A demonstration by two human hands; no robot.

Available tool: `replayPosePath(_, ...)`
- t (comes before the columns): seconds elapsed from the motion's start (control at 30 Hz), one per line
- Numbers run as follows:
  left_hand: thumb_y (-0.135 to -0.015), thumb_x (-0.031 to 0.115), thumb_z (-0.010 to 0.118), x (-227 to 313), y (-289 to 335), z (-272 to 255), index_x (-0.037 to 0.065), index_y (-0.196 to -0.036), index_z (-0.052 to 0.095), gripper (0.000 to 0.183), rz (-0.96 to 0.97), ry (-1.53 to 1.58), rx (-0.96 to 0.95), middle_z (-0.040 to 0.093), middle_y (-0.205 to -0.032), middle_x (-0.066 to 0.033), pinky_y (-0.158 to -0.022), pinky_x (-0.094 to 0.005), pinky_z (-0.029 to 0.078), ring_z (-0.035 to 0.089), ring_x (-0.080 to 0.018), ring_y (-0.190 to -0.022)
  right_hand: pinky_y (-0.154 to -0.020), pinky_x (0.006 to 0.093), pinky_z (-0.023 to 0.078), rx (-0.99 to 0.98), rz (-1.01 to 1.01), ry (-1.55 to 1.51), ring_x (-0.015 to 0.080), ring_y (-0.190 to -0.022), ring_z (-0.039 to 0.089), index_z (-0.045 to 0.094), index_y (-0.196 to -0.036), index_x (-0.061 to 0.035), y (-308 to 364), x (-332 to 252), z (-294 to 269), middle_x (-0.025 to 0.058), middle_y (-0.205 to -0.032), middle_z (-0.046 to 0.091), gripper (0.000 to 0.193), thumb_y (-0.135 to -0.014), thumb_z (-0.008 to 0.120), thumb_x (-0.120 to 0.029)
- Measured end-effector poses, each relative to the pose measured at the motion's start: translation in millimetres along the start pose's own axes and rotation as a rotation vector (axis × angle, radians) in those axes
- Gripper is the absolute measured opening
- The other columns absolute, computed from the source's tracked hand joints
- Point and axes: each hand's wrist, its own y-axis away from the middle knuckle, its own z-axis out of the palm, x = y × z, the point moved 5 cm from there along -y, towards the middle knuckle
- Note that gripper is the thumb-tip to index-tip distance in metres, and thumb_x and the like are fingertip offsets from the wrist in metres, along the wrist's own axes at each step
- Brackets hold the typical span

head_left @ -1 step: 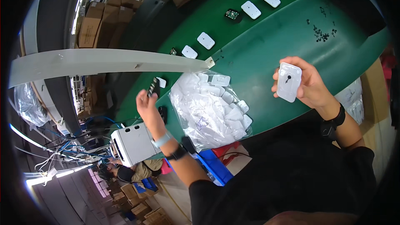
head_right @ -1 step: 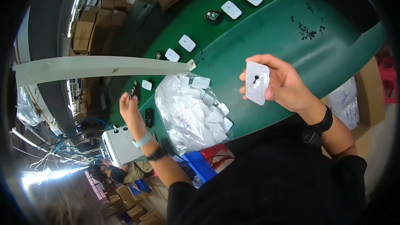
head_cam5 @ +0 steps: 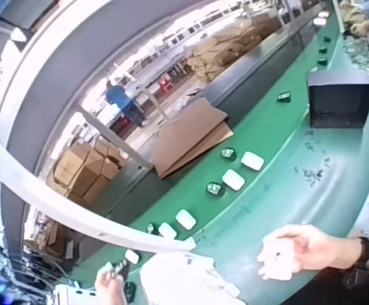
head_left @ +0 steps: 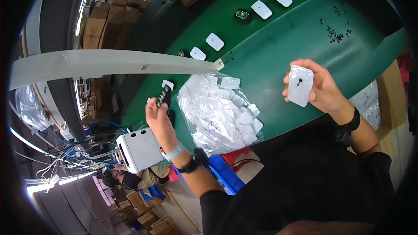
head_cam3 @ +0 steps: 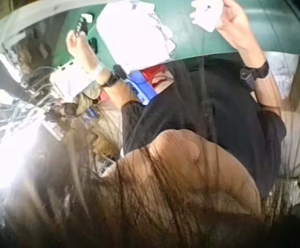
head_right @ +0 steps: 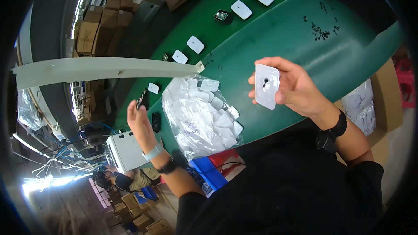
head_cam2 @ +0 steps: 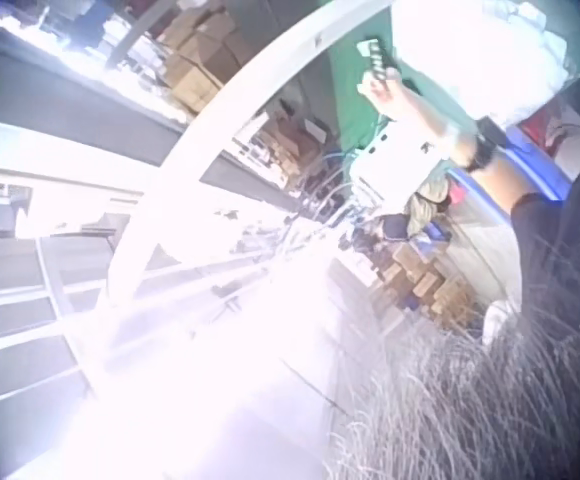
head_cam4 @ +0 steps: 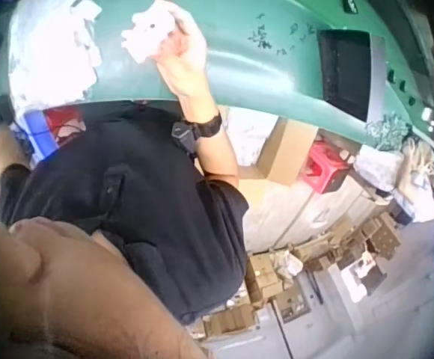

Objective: The person repeatedly picks up small white plastic cases and green circuit boards from a green workbench, inserts the boards into the cases, and places the assembled units on the table. The person handles items one at a time in a repetitive sequence.

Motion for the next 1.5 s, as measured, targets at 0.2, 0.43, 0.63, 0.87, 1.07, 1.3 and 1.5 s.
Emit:
replayPosePath(0.2, -0.076, -0.006, 0.065, 20.6, 131.1, 94.6, -0.009, -0.131, 0.049, 0.058, -0.218, 0.389, -0.214, 0.061, -0.12, -0.017, -0.104, -0.0361, 0.045, 0.06, -0.0242, -0.113, -0.093, 0.0415, 0.056, -0.044, 0.031, -0.007, 0.0253, -0.107, 0.067, 0.045, -0.142, -0.0019, 12.3, 9.4, 18.0, 0.0158, -0.124, 0.063, 0.076, -0.083, 0.082, -0.032)
replayPosePath(0.43, -0.078, -0.01, 0.072, 17.0, 170.1, 174.1, -0.006, -0.127, 0.051, 0.054, -0.327, 0.469, -0.517, 0.064, -0.118, -0.0143, -0.099, -0.0318, 0.048, 0.062, -0.0203, -0.11, -0.092, 0.0348, 0.055, 0.007, -0.003, 0.164, 0.0205, -0.105, 0.066, 0.051, -0.139, 0.0002, 39.9, -3.7, 14.5, 0.0136, -0.121, 0.064, 0.062, -0.085, 0.079, -0.013)
replayPosePath(0.63, -0.08, -0.011, 0.071, 26.0, 180.7, 211.9, -0.008, -0.128, 0.055, 0.05, -0.24, 0.191, -0.624, 0.063, -0.123, -0.0161, -0.105, -0.0342, 0.045, 0.06, -0.0217, -0.117, -0.093, 0.0304, 0.053, 0.051, -0.064, 0.472, 0.0143, -0.099, 0.062, 0.061, -0.131, 0.0014, 57.8, -14.2, 26.9, 0.0078, -0.115, 0.065, 0.055, -0.079, 0.08, 0.001)
replayPosePath(0.87, -0.083, -0.011, 0.07, 28.0, 188.5, 227.1, -0.009, -0.13, 0.056, 0.05, -0.263, 0.193, -0.642, 0.063, -0.124, -0.0165, -0.105, -0.0334, 0.045, 0.06, -0.0221, -0.118, -0.09, 0.0303, 0.053, 0.048, -0.136, 0.742, 0.0146, -0.097, 0.062, 0.068, -0.121, -0.0004, 62.9, -24.6, 31.7, 0.0075, -0.114, 0.067, 0.049, -0.075, 0.085, -0.006)
replayPosePath(1.07, -0.084, -0.008, 0.073, 22.3, 197.0, 222.9, -0.009, -0.135, 0.054, 0.055, -0.25, 0.241, -0.627, 0.061, -0.123, -0.0144, -0.103, -0.0331, 0.046, 0.06, -0.0206, -0.117, -0.084, 0.0307, 0.054, -0.022, -0.271, 1.035, 0.0211, -0.095, 0.066, 0.07, -0.115, 0.0011, 65.3, -38.4, 44.7, 0.0116, -0.113, 0.067, 0.045, -0.074, 0.085, -0.01)
replayPosePath(1.3, -0.082, -0.002, 0.078, 20.6, 202.0, 218.5, -0.007, -0.135, 0.056, 0.057, -0.119, 0.21, -0.612, 0.06, -0.115, -0.0099, -0.098, -0.0301, 0.047, 0.059, -0.0172, -0.109, -0.083, 0.0336, 0.055, -0.07, -0.358, 1.195, 0.0253, -0.096, 0.067, 0.071, -0.111, 0.0002, 66.8, -39.9, 58.8, 0.0131, -0.11, 0.066, 0.041, -0.073, 0.084, -0.008)
replayPosePath(1.5, -0.08, 0.001, 0.08, 22.3, 204.5, 217.6, -0.006, -0.132, 0.059, 0.056, 0.026, 0.094, -0.597, 0.064, -0.114, -0.0139, -0.093, -0.0318, 0.05, 0.062, -0.02, -0.106, -0.083, 0.0344, 0.057, -0.019, -0.316, 1.105, 0.0246, -0.094, 0.067, 0.073, -0.111, -0.004, 69.5, -34.5, 52.4, 0.014, -0.115, 0.067, 0.047, -0.067, 0.089, -0.012)
